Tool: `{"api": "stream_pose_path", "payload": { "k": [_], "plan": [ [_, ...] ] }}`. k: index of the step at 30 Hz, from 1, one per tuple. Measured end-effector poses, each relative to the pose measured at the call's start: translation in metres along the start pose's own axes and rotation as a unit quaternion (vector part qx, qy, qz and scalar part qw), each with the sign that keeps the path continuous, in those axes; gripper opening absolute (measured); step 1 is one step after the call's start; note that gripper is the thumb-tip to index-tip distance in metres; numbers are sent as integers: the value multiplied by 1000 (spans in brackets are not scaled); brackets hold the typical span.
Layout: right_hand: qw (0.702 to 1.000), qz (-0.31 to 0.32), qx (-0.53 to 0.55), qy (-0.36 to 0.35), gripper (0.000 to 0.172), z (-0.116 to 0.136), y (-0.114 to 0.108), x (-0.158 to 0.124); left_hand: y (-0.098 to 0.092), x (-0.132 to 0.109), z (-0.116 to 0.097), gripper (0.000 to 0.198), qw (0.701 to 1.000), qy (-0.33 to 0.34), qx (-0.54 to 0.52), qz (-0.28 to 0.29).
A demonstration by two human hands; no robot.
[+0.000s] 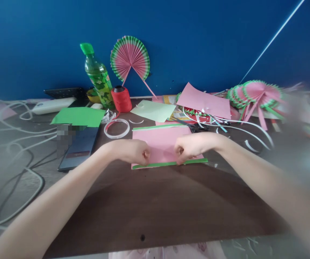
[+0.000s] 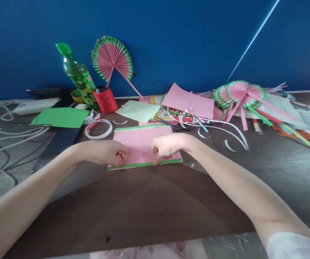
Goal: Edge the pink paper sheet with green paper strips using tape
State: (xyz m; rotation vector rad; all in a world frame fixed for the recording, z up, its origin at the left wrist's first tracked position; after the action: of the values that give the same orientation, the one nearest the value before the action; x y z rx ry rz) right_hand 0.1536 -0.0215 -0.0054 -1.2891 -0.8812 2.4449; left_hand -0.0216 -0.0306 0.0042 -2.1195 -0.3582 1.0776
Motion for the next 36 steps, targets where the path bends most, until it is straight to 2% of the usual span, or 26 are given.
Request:
{"api": "stream_pose_path", "payload": {
  "k": [36],
  "plan": [
    [1000, -1, 14, 24, 29, 1, 1, -1, 0, 1, -1, 10, 1000, -17, 2, 5]
  ]
}}
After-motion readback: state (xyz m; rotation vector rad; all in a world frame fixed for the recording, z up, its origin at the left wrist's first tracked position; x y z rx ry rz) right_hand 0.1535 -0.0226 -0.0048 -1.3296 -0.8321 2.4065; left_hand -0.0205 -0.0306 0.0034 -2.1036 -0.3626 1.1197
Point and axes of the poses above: each hand's wrist, its own x-axis towards the middle knuckle, its own y-axis out of the palm, z = x × y, the point moved 3 cm from there along x, towards the middle knuckle, and after that the axes turned 2 degrees about z, right-handed, at the moved point
